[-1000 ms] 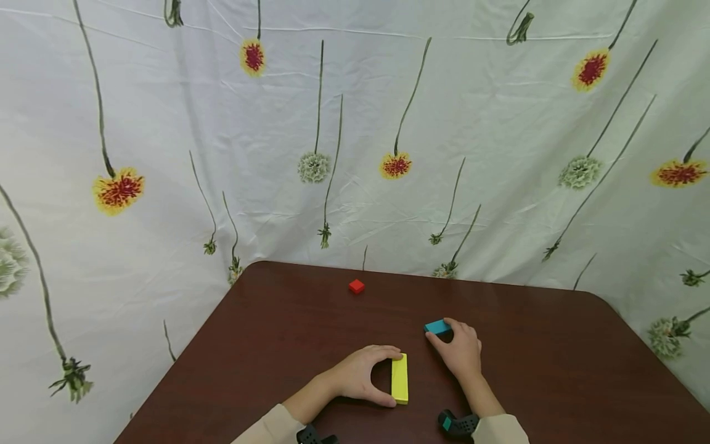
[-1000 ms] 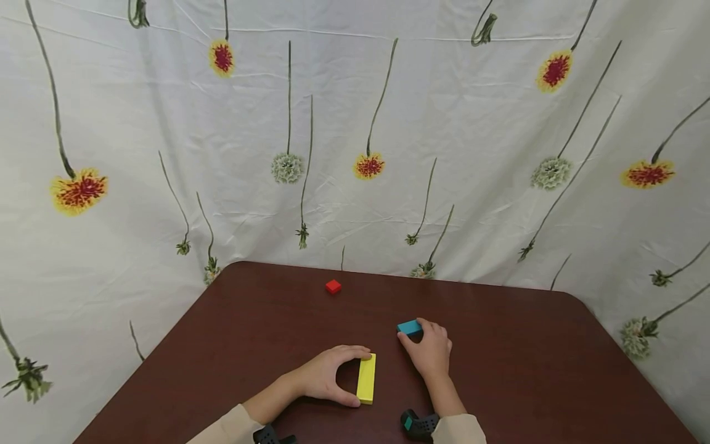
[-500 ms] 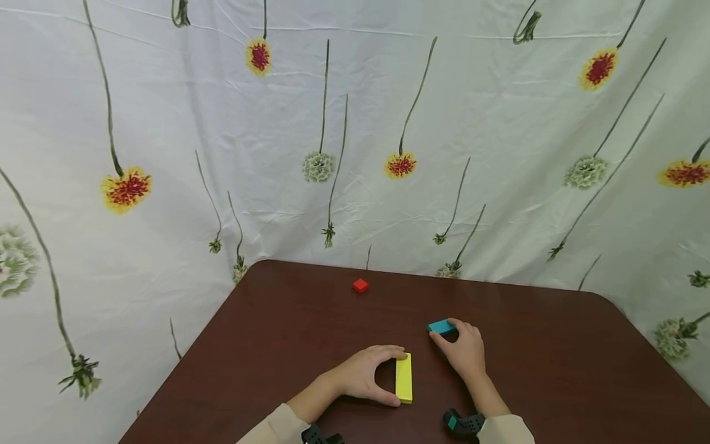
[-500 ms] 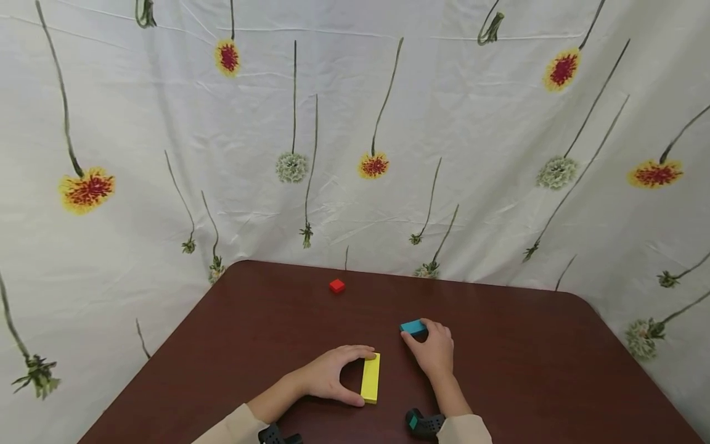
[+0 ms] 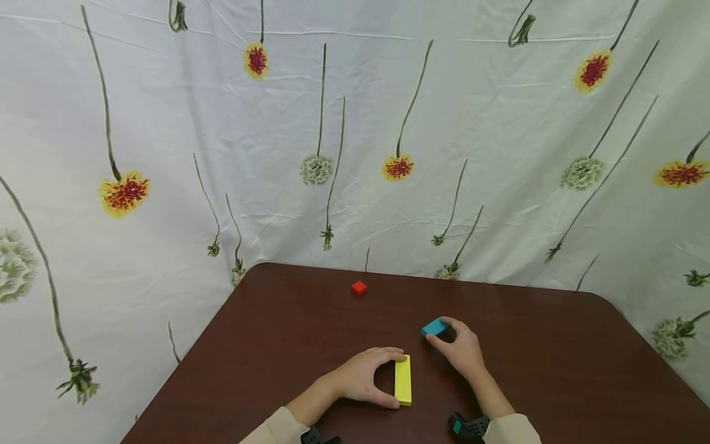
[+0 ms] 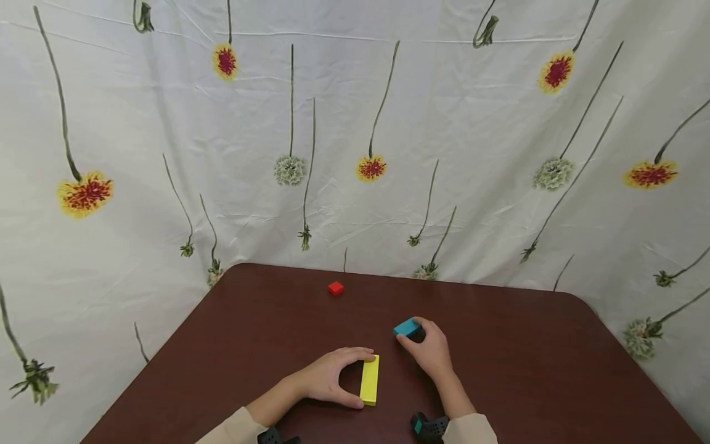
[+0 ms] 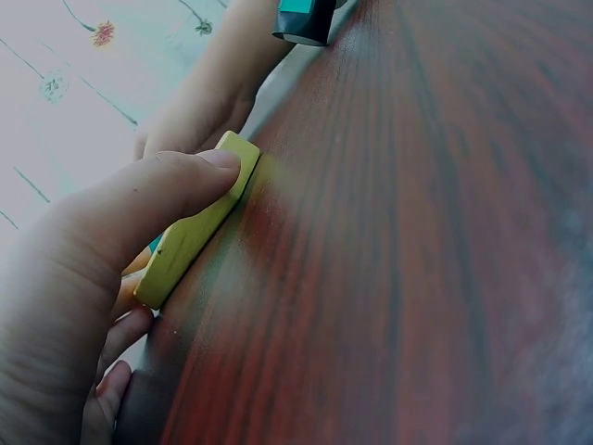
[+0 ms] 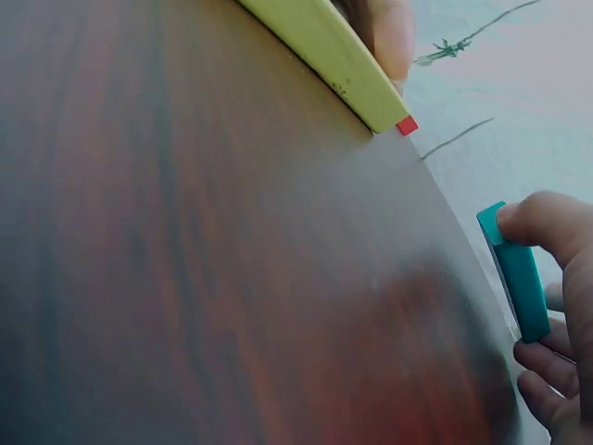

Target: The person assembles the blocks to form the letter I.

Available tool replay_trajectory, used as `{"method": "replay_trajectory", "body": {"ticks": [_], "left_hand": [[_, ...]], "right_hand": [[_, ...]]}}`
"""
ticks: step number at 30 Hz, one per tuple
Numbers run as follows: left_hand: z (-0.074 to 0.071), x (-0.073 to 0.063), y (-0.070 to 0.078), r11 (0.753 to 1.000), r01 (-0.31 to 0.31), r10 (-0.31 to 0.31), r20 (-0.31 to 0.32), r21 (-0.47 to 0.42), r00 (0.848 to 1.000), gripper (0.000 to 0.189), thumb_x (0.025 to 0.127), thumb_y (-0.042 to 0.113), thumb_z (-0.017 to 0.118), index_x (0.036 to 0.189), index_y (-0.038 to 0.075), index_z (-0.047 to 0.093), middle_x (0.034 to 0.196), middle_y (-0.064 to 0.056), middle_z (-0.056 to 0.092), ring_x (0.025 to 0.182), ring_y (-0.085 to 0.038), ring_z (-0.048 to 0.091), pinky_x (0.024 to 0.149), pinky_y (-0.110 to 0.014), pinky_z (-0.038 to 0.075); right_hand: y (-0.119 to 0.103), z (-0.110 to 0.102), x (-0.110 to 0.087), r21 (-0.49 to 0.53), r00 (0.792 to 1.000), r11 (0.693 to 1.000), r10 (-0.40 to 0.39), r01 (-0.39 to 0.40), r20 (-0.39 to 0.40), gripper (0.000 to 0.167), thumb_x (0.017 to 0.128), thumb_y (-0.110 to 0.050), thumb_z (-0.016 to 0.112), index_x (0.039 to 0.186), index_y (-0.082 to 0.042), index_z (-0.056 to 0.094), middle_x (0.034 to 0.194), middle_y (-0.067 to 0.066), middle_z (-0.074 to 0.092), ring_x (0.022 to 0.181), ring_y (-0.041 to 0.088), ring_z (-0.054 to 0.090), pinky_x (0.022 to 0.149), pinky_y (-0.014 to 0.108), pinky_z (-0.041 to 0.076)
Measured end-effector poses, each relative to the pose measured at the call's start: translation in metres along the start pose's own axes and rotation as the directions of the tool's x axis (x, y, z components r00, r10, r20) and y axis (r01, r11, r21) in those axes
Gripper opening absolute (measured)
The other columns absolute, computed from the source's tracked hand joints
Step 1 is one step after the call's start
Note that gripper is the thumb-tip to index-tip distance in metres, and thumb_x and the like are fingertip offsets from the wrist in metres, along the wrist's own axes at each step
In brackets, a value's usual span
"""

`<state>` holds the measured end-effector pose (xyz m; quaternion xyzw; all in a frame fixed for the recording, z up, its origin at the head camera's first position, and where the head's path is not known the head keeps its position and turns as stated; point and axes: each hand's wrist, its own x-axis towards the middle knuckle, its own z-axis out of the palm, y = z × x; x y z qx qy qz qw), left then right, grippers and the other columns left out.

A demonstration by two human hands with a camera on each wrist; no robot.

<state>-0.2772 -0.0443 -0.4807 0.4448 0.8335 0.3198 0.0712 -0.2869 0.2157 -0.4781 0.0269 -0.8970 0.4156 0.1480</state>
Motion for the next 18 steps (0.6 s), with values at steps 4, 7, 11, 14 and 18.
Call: {"method": "replay_trajectory", "body": {"ticks": [4,7,11,14,18], "left_hand": [[-0.0001,0.0005,-0.0001,1.0,-0.007,0.007,0.003,-0.003,1.0,0.074,0.084,0.049,0.072,0.147,0.02,0.045,0.151,0.003,0.04,0.138,-0.019,0.036,0.108,-0.045,0.035],[-0.0004,0.0003,0.0004,1.0,-0.011,0.011,0.002,0.0,1.0,0.074,0.084,0.049,0.072,0.146,0.02,0.045,0.151,0.003,0.04,0.138,-0.019,0.036,0.107,-0.045,0.035],[-0.0009,0.0,0.0009,1.0,-0.01,0.01,-0.001,0.006,1.0,0.075,0.084,0.049,0.073,0.146,0.02,0.045,0.15,0.003,0.041,0.138,-0.018,0.036,0.107,-0.043,0.035],[-0.0011,-0.0001,0.0009,1.0,-0.006,0.006,-0.001,0.005,1.0,0.075,0.084,0.049,0.073,0.146,0.019,0.045,0.15,0.004,0.041,0.137,-0.018,0.036,0.107,-0.043,0.035],[-0.0012,-0.0007,0.001,1.0,0.002,-0.002,0.003,0.001,1.0,0.074,0.084,0.049,0.073,0.146,0.019,0.045,0.15,0.004,0.041,0.138,-0.019,0.036,0.107,-0.044,0.035]], "right_hand": [[-0.0015,-0.0004,-0.0006,0.036,0.999,0.999,-0.018,0.016,0.05,0.056,0.087,-0.025,0.075,0.132,0.004,0.056,0.13,0.024,0.054,0.112,0.038,0.055,0.09,0.052,0.048],[-0.003,0.0003,-0.0009,0.05,0.997,0.999,-0.023,0.019,0.073,0.056,0.087,-0.024,0.075,0.132,0.003,0.055,0.13,0.023,0.054,0.111,0.037,0.055,0.089,0.05,0.048],[-0.0047,0.0011,-0.001,0.064,0.995,0.998,-0.035,0.029,0.098,0.056,0.086,-0.023,0.077,0.132,0.002,0.056,0.132,0.023,0.054,0.112,0.039,0.056,0.091,0.051,0.048],[-0.0056,0.0017,-0.0014,0.071,0.992,0.997,-0.045,0.037,0.115,0.056,0.085,-0.023,0.077,0.131,0.002,0.057,0.132,0.023,0.054,0.114,0.04,0.056,0.092,0.052,0.048],[-0.0058,0.0041,-0.0023,0.094,0.989,0.995,-0.049,0.036,0.138,0.056,0.086,-0.024,0.077,0.132,0.001,0.057,0.132,0.022,0.055,0.116,0.04,0.055,0.094,0.052,0.046]]}}
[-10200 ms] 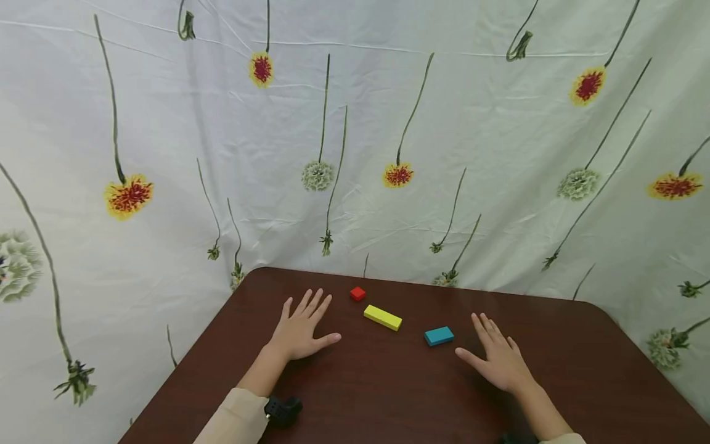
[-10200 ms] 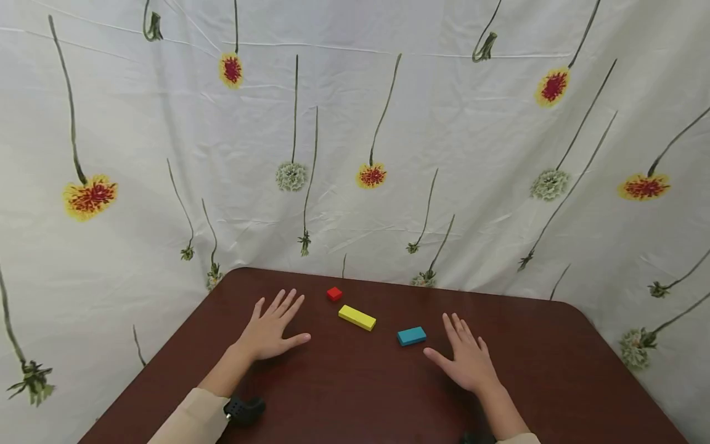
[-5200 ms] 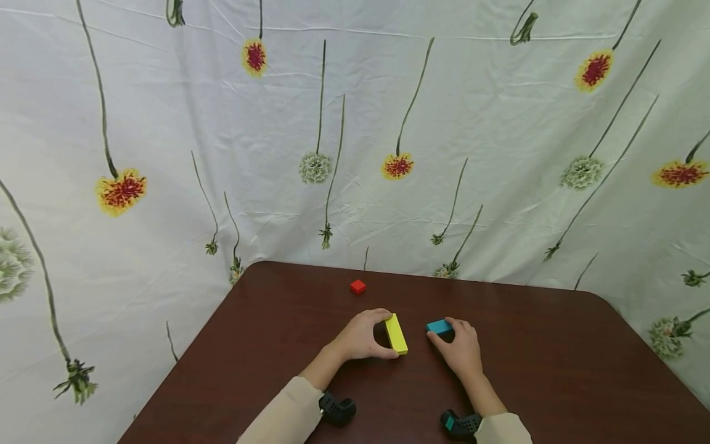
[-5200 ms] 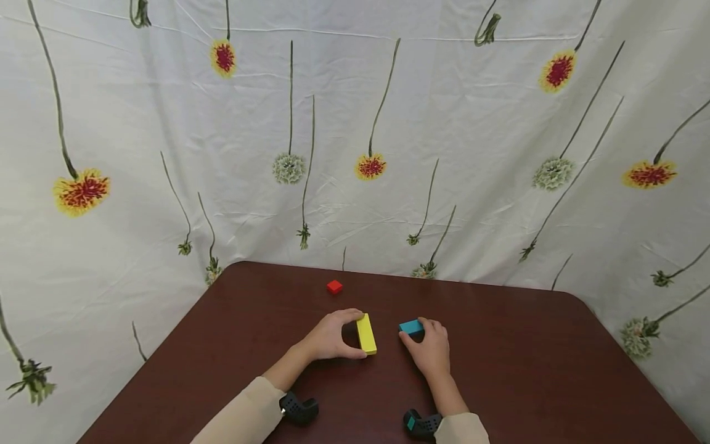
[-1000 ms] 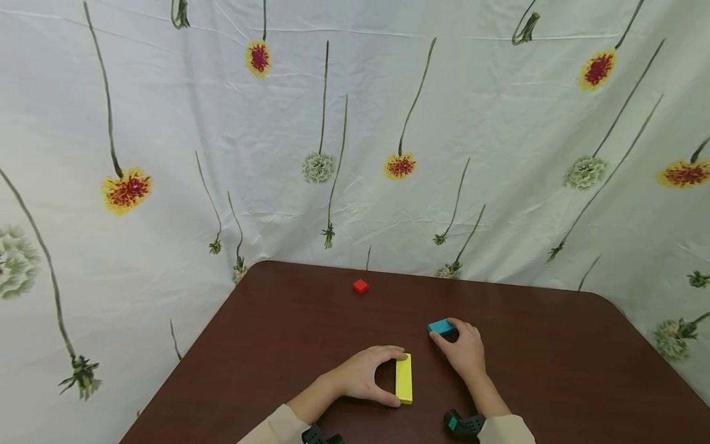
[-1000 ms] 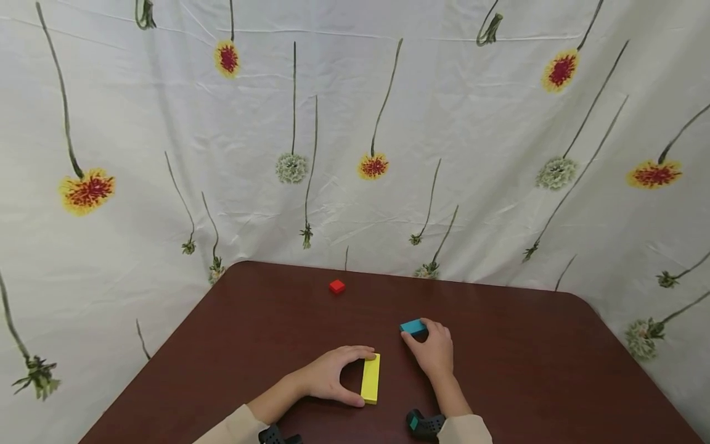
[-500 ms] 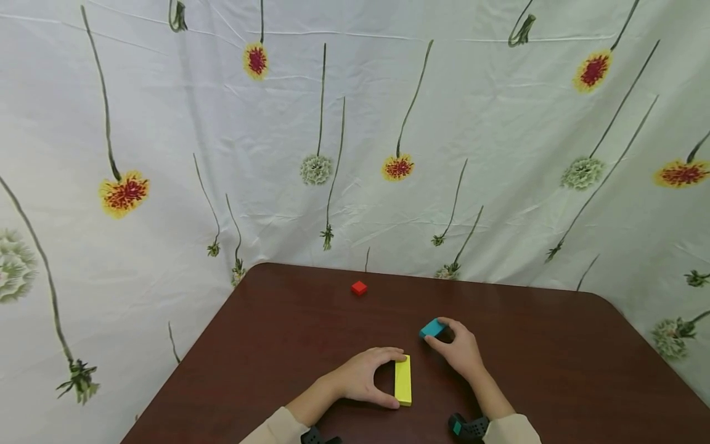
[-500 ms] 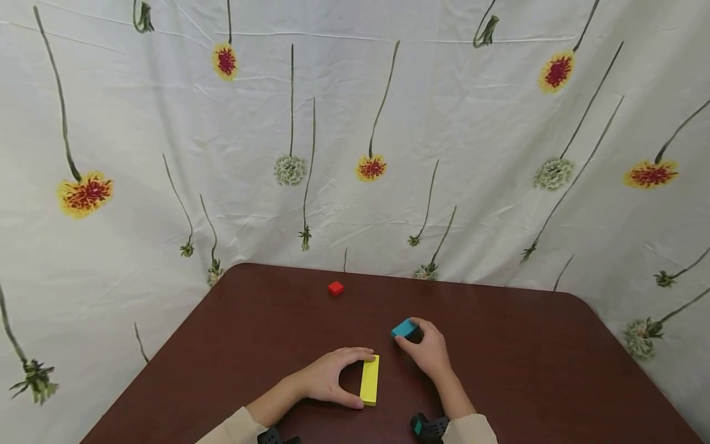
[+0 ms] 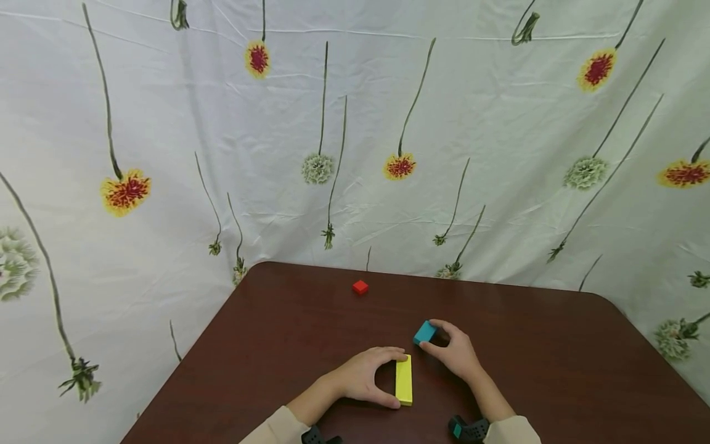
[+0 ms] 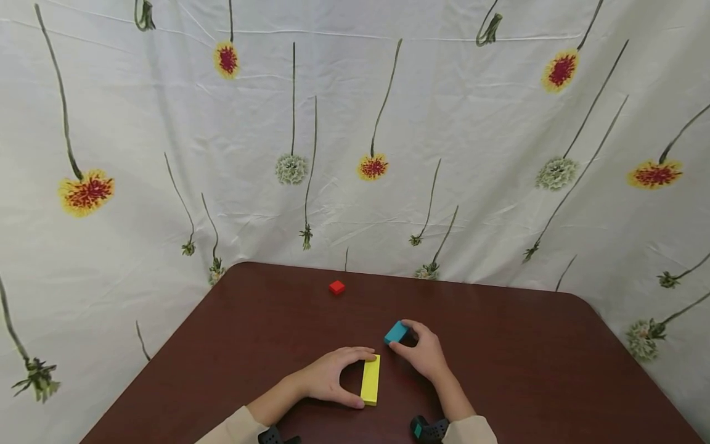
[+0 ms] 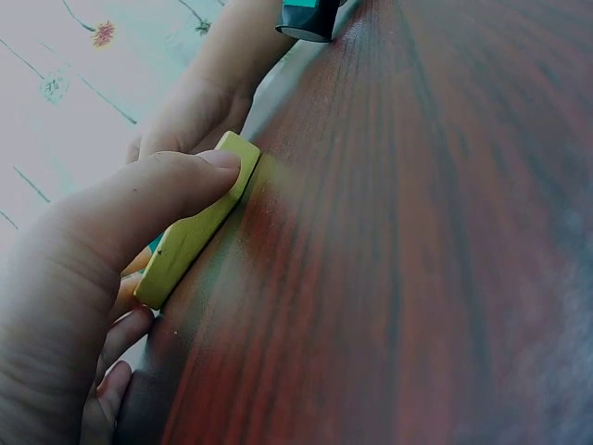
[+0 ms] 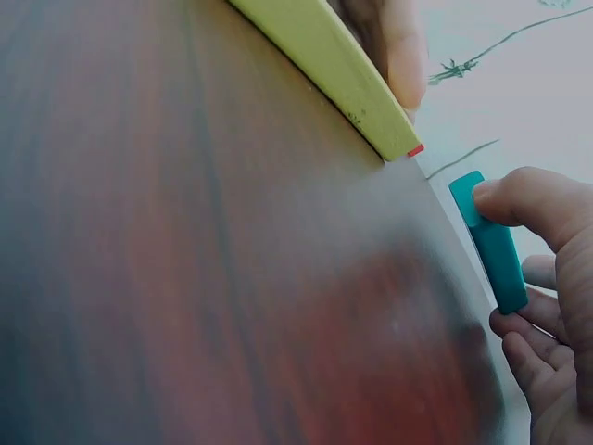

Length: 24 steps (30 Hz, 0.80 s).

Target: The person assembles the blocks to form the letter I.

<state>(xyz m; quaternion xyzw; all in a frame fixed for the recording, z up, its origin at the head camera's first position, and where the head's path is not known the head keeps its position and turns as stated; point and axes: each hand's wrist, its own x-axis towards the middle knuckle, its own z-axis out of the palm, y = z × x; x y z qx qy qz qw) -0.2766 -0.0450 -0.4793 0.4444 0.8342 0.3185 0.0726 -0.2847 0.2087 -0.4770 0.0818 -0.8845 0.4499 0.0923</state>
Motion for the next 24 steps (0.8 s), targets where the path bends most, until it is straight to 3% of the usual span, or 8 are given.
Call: {"method": "replay_trajectory", "body": {"ticks": [13,24], "left_hand": [[0.002,-0.002,-0.001,0.998,0.056,-0.056,0.011,-0.018,0.998,0.072,0.082,0.051,0.073,0.145,0.027,0.046,0.153,0.004,0.035,0.139,-0.025,0.032,0.105,-0.051,0.036],[0.001,0.0,-0.002,1.0,0.004,-0.004,-0.02,-0.002,1.0,0.071,0.083,0.05,0.074,0.143,0.022,0.049,0.145,0.004,0.045,0.135,-0.019,0.037,0.106,-0.044,0.037]], "right_hand": [[-0.001,0.009,-0.001,0.051,1.0,0.999,-0.011,0.01,0.026,0.051,0.085,-0.021,0.077,0.128,-0.002,0.06,0.128,0.018,0.058,0.116,0.041,0.055,0.093,0.051,0.047],[-0.012,0.004,-0.009,0.056,0.998,0.997,-0.047,0.044,0.05,0.05,0.083,-0.023,0.079,0.126,-0.005,0.062,0.127,0.013,0.06,0.113,0.034,0.057,0.091,0.05,0.048]]}}
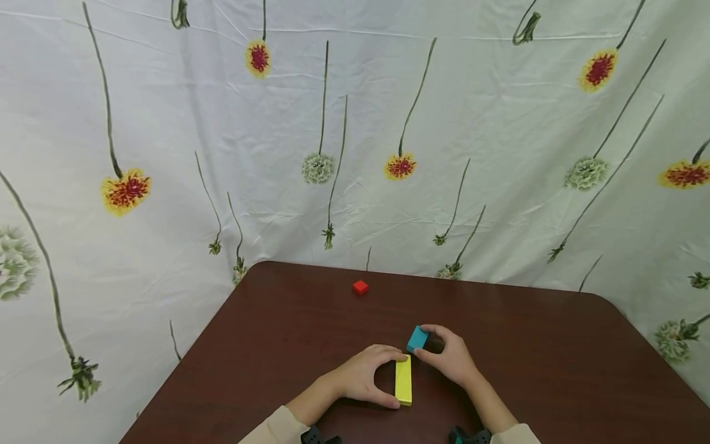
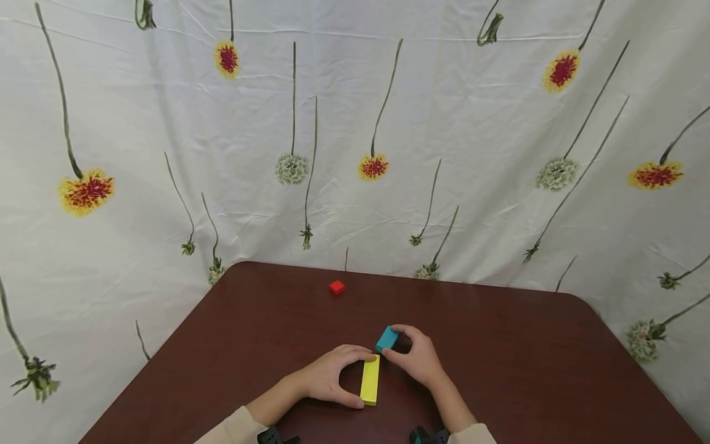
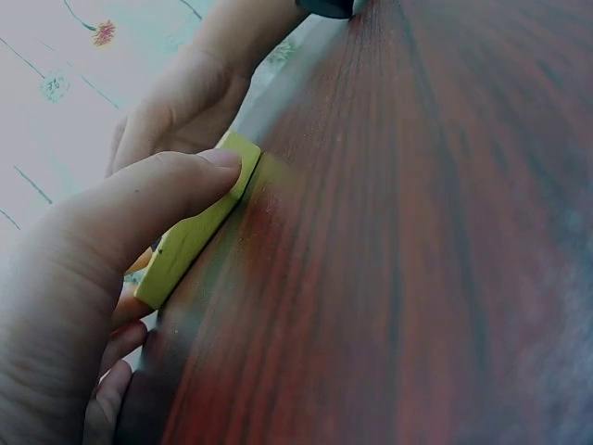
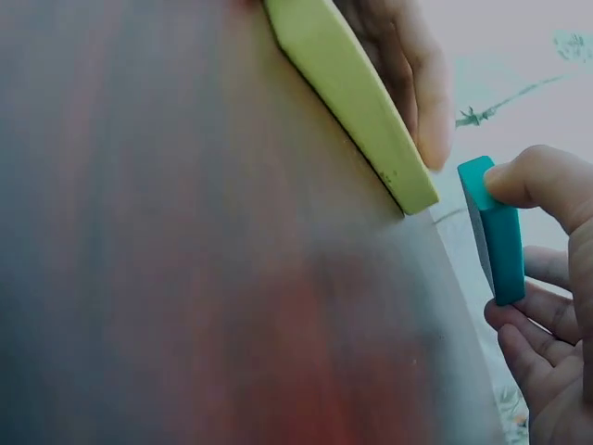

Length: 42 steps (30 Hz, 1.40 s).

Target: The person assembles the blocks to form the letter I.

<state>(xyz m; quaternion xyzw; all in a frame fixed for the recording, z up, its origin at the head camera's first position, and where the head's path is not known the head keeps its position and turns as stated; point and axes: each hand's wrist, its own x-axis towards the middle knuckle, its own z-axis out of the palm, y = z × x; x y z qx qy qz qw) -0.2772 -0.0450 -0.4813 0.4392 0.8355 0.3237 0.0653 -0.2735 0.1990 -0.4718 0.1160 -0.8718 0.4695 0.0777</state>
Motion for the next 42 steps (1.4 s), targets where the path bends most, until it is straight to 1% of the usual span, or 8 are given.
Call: {"method": "replay_trajectory", "body": {"ticks": [7,11,16,22,30,34,37,42], "left_hand": [[-0.001,0.0,0.0,1.0,-0.012,0.012,0.003,-0.008,1.0,0.07,0.083,0.048,0.074,0.142,0.021,0.049,0.145,0.004,0.045,0.134,-0.018,0.037,0.106,-0.042,0.037],[0.0,-0.001,0.0,1.0,-0.002,0.002,0.002,-0.012,1.0,0.072,0.083,0.047,0.075,0.143,0.019,0.048,0.145,0.003,0.045,0.135,-0.018,0.037,0.106,-0.041,0.037],[0.0,0.0,-0.001,1.0,0.012,-0.012,0.002,-0.006,1.0,0.074,0.082,0.048,0.075,0.143,0.017,0.048,0.145,0.002,0.045,0.136,-0.019,0.037,0.107,-0.04,0.036],[-0.001,0.0,0.001,1.0,0.015,-0.015,0.003,-0.004,1.0,0.072,0.082,0.048,0.075,0.142,0.018,0.049,0.145,0.003,0.045,0.136,-0.018,0.036,0.108,-0.04,0.035],[-0.001,-0.001,0.0,1.0,-0.009,0.009,-0.006,0.0,1.0,0.072,0.081,0.047,0.076,0.141,0.018,0.049,0.143,0.003,0.047,0.134,-0.018,0.038,0.107,-0.04,0.036],[0.0,-0.002,-0.001,1.0,-0.006,0.006,-0.006,-0.007,1.0,0.073,0.081,0.047,0.076,0.142,0.019,0.049,0.143,0.003,0.046,0.134,-0.018,0.038,0.107,-0.04,0.037],[-0.001,-0.002,-0.001,1.0,-0.01,0.01,-0.007,-0.024,1.0,0.073,0.082,0.046,0.076,0.143,0.019,0.048,0.143,0.003,0.046,0.134,-0.019,0.038,0.106,-0.042,0.037],[-0.001,-0.001,-0.001,0.999,-0.025,0.025,-0.011,-0.029,1.0,0.072,0.081,0.045,0.076,0.143,0.02,0.048,0.143,0.004,0.047,0.134,-0.019,0.038,0.105,-0.043,0.037]], "right_hand": [[-0.013,-0.002,-0.009,0.014,0.999,0.999,-0.036,0.035,0.022,0.048,0.082,-0.024,0.08,0.124,-0.009,0.064,0.126,0.008,0.061,0.118,0.033,0.055,0.097,0.052,0.044],[-0.02,-0.003,-0.014,0.031,0.996,0.997,-0.079,0.077,0.043,0.047,0.082,-0.024,0.08,0.125,-0.011,0.064,0.126,0.007,0.061,0.119,0.033,0.055,0.099,0.053,0.042],[-0.027,-0.004,-0.021,0.044,0.987,0.99,-0.141,0.137,0.083,0.048,0.083,-0.025,0.079,0.126,-0.011,0.063,0.126,0.006,0.061,0.119,0.031,0.055,0.1,0.054,0.041],[-0.034,-0.005,-0.027,0.021,0.972,0.976,-0.217,0.216,0.091,0.049,0.081,-0.025,0.08,0.124,-0.009,0.063,0.122,0.002,0.063,0.114,0.028,0.058,0.096,0.053,0.045],[-0.043,-0.005,-0.039,0.059,0.961,0.972,-0.236,0.229,0.144,0.047,0.084,-0.028,0.079,0.125,-0.009,0.062,0.124,0.002,0.062,0.115,0.029,0.057,0.096,0.053,0.045],[-0.046,-0.005,-0.046,0.047,0.946,0.96,-0.279,0.275,0.165,0.047,0.085,-0.031,0.077,0.124,-0.01,0.063,0.124,0.001,0.062,0.115,0.026,0.058,0.095,0.051,0.046],[-0.047,-0.004,-0.05,0.025,0.936,0.951,-0.306,0.307,0.174,0.046,0.085,-0.032,0.077,0.124,-0.012,0.063,0.124,-0.001,0.062,0.114,0.023,0.059,0.093,0.046,0.048],[-0.047,-0.004,-0.058,0.015,0.923,0.942,-0.333,0.337,0.192,0.046,0.084,-0.03,0.079,0.124,-0.013,0.063,0.125,-0.002,0.062,0.114,0.019,0.059,0.093,0.039,0.049]]}}
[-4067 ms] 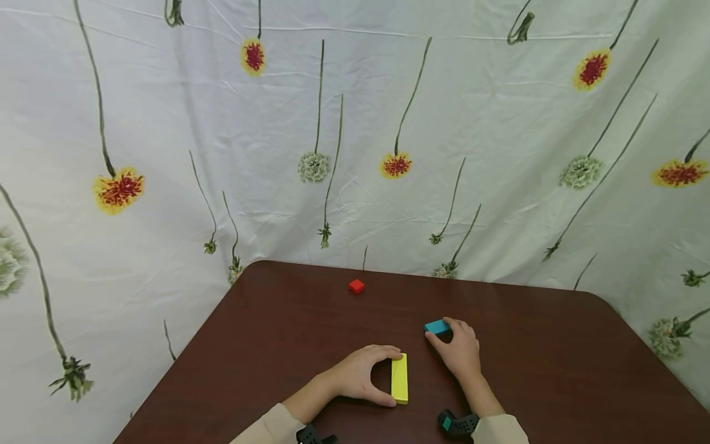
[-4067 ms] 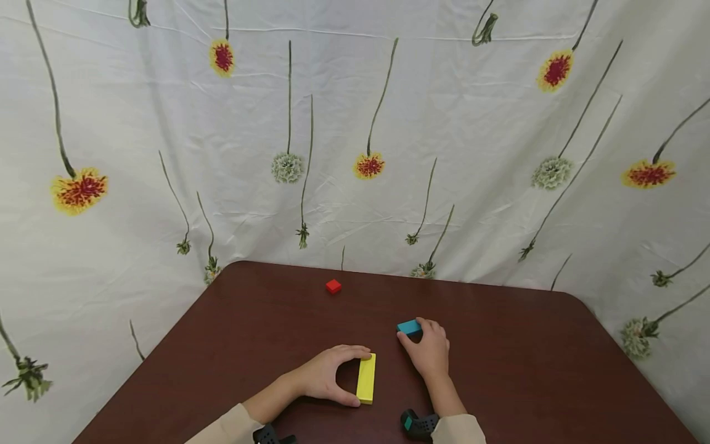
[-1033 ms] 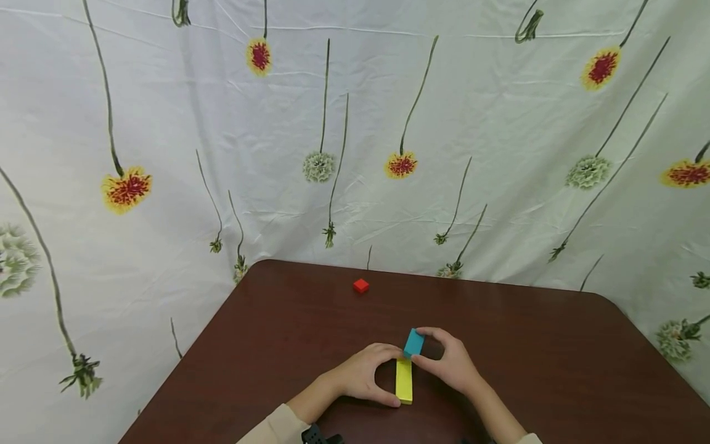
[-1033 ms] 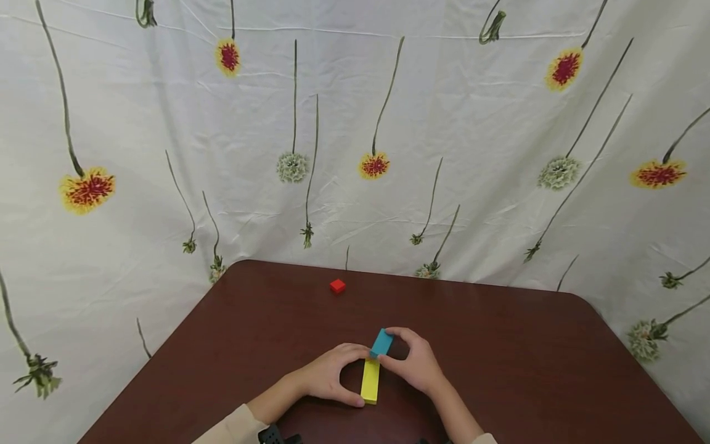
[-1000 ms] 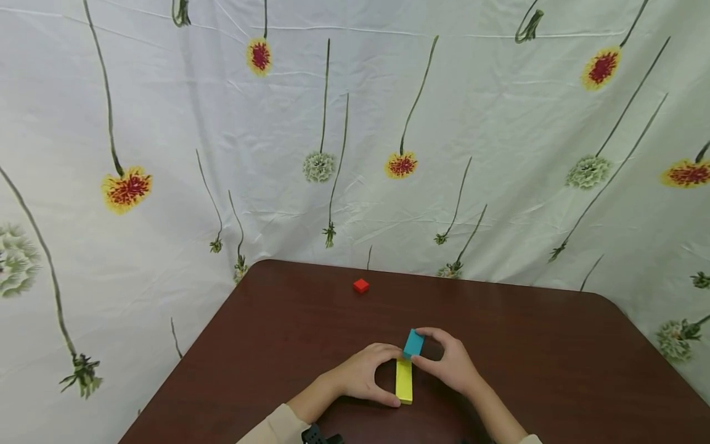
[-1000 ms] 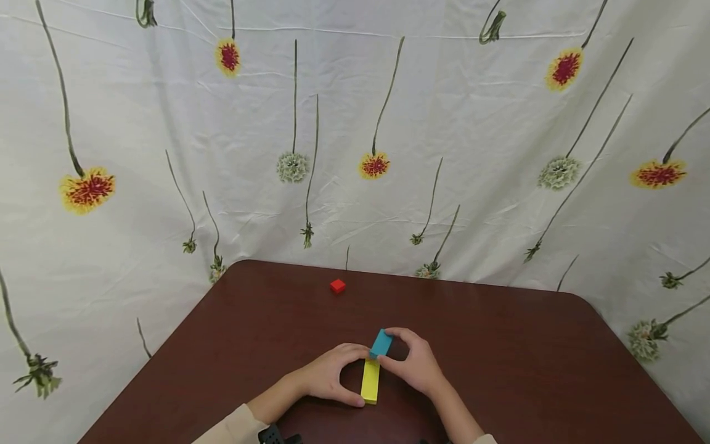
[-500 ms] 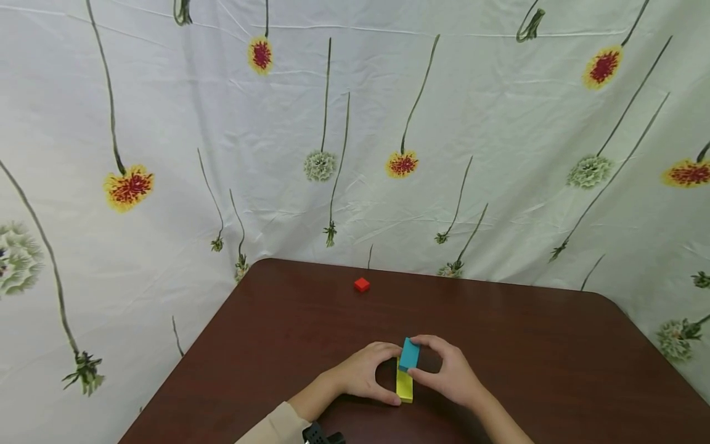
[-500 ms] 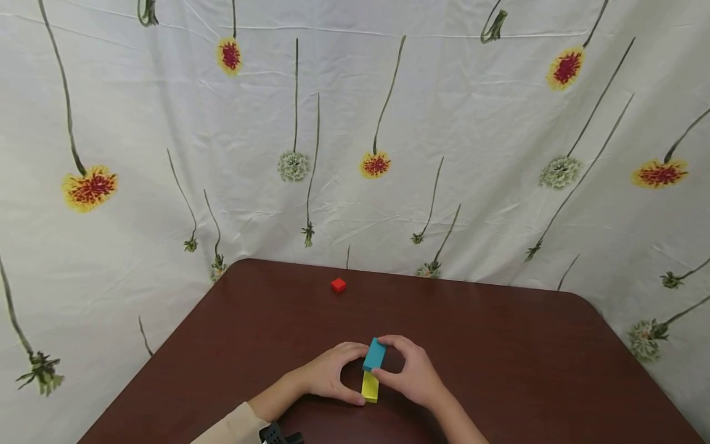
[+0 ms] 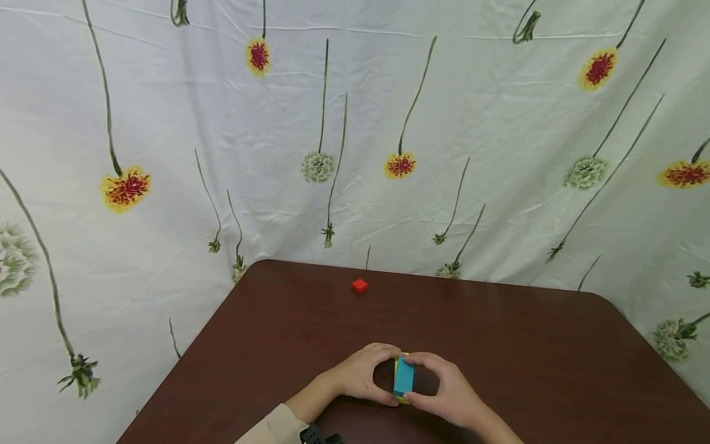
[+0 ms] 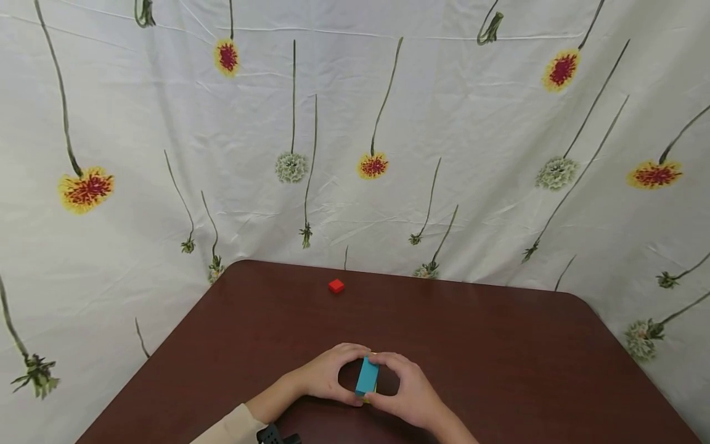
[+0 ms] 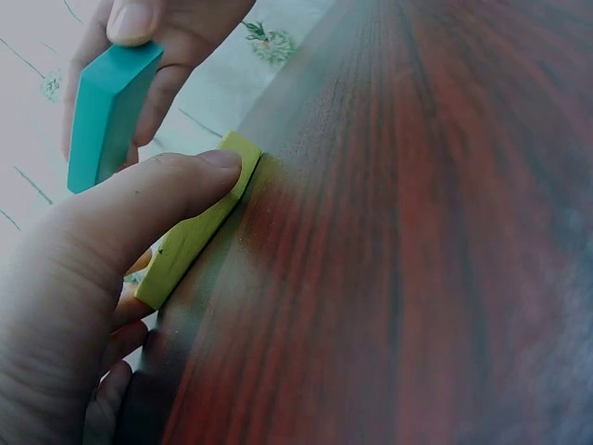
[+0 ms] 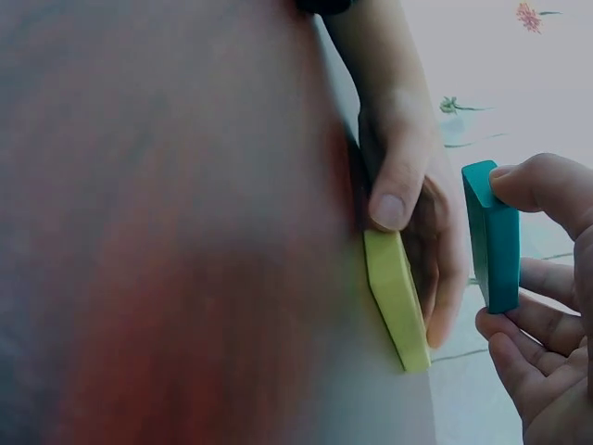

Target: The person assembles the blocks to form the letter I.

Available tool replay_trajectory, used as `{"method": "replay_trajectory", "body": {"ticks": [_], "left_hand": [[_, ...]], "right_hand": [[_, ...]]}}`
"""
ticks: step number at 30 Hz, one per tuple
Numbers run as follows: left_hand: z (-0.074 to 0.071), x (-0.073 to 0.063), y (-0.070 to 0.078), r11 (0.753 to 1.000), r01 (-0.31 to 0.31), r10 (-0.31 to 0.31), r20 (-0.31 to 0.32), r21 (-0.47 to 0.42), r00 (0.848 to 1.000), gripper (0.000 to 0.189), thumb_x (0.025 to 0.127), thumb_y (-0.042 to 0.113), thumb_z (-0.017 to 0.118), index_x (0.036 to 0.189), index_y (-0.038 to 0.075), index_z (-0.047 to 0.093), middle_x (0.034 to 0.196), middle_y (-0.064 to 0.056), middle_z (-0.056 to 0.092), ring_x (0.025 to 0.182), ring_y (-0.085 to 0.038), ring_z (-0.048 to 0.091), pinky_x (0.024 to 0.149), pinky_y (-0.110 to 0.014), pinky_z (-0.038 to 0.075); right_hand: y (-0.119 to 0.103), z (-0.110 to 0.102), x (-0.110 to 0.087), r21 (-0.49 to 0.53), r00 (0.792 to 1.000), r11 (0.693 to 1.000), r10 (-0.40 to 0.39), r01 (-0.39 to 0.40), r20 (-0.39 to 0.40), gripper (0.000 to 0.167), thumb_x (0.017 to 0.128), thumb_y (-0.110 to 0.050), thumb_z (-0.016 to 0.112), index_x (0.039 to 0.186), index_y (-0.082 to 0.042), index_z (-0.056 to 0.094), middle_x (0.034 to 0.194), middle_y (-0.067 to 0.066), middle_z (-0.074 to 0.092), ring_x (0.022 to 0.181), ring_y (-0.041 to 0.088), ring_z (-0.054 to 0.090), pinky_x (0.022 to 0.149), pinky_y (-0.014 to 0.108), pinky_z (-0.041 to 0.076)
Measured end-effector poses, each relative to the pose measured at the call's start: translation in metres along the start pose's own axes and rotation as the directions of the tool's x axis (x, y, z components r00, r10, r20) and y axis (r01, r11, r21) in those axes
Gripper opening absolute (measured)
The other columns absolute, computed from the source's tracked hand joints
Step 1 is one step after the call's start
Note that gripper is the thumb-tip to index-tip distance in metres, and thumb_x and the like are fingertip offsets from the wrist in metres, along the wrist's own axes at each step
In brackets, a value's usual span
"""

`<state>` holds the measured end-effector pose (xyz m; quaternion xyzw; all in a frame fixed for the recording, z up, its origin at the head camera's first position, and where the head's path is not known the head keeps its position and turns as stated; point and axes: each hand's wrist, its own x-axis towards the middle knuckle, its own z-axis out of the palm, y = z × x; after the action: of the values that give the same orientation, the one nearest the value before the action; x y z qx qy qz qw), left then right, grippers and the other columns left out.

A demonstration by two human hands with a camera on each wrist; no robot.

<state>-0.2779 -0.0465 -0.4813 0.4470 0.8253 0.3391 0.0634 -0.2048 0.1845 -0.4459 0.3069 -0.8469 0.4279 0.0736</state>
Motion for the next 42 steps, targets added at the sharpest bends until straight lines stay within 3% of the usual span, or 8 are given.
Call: {"method": "replay_trajectory", "body": {"ticks": [6,16,23,29,33,36,42], "left_hand": [[0.001,0.0,-0.001,1.0,-0.007,0.007,-0.002,0.009,1.0,0.071,0.081,0.043,0.076,0.143,0.021,0.049,0.142,0.005,0.048,0.133,-0.018,0.039,0.106,-0.043,0.037],[0.0,0.001,0.001,1.0,-0.001,0.001,-0.008,0.02,1.0,0.071,0.081,0.041,0.077,0.142,0.019,0.049,0.142,0.003,0.048,0.133,-0.019,0.039,0.106,-0.042,0.037],[0.001,0.001,0.001,1.0,0.006,-0.005,-0.009,0.025,1.0,0.072,0.08,0.042,0.078,0.142,0.018,0.05,0.143,0.002,0.048,0.133,-0.019,0.039,0.106,-0.041,0.037],[-0.001,0.002,0.001,1.0,0.01,-0.01,-0.017,-0.016,1.0,0.061,0.087,0.04,0.07,0.141,0.017,0.052,0.143,0.0,0.048,0.133,-0.018,0.04,0.106,-0.042,0.036],[-0.001,0.002,0.002,1.0,-0.004,0.004,-0.033,-0.001,0.999,0.054,0.091,0.039,0.065,0.139,0.016,0.054,0.141,0.0,0.05,0.132,-0.017,0.042,0.107,-0.041,0.035],[0.0,0.002,0.002,1.0,0.0,0.0,-0.032,0.007,0.999,0.054,0.092,0.04,0.064,0.139,0.016,0.054,0.141,0.0,0.05,0.132,-0.018,0.042,0.107,-0.042,0.035],[0.0,0.002,0.002,1.0,-0.003,0.004,-0.035,0.016,0.999,0.054,0.091,0.039,0.066,0.138,0.016,0.054,0.141,0.0,0.051,0.131,-0.019,0.043,0.107,-0.043,0.036]], "right_hand": [[-0.001,0.004,-0.006,-0.013,1.0,1.0,-0.014,0.015,0.024,0.047,0.083,-0.03,0.08,0.123,-0.014,0.063,0.125,-0.003,0.062,0.114,0.017,0.058,0.093,0.036,0.049],[-0.005,0.006,-0.012,0.014,0.994,0.999,0.031,-0.032,0.106,0.047,0.087,-0.035,0.075,0.126,-0.014,0.061,0.126,0.001,0.06,0.116,0.019,0.056,0.093,0.035,0.048],[-0.004,0.009,-0.019,0.007,0.994,0.999,-0.037,0.037,0.099,0.045,0.087,-0.031,0.075,0.126,-0.013,0.062,0.123,-0.001,0.062,0.113,0.015,0.057,0.092,0.034,0.049],[-0.002,0.011,-0.023,-0.021,0.989,0.991,-0.133,0.135,0.056,0.045,0.086,-0.026,0.077,0.125,-0.011,0.063,0.121,0.0,0.063,0.11,0.015,0.059,0.089,0.033,0.05],[-0.002,0.01,-0.027,-0.008,0.992,0.993,-0.114,0.115,0.062,0.046,0.085,-0.027,0.078,0.125,-0.011,0.063,0.121,-0.001,0.062,0.11,0.013,0.059,0.089,0.032,0.05],[-0.005,0.009,-0.03,0.031,0.992,0.997,-0.076,0.073,0.103,0.046,0.086,-0.027,0.077,0.126,-0.01,0.062,0.121,-0.002,0.062,0.111,0.011,0.057,0.09,0.03,0.049],[-0.008,0.009,-0.033,0.082,0.972,0.995,-0.081,0.064,0.222,0.045,0.087,-0.025,0.076,0.126,-0.009,0.061,0.124,0.006,0.061,0.113,0.012,0.055,0.088,0.03,0.049]]}}
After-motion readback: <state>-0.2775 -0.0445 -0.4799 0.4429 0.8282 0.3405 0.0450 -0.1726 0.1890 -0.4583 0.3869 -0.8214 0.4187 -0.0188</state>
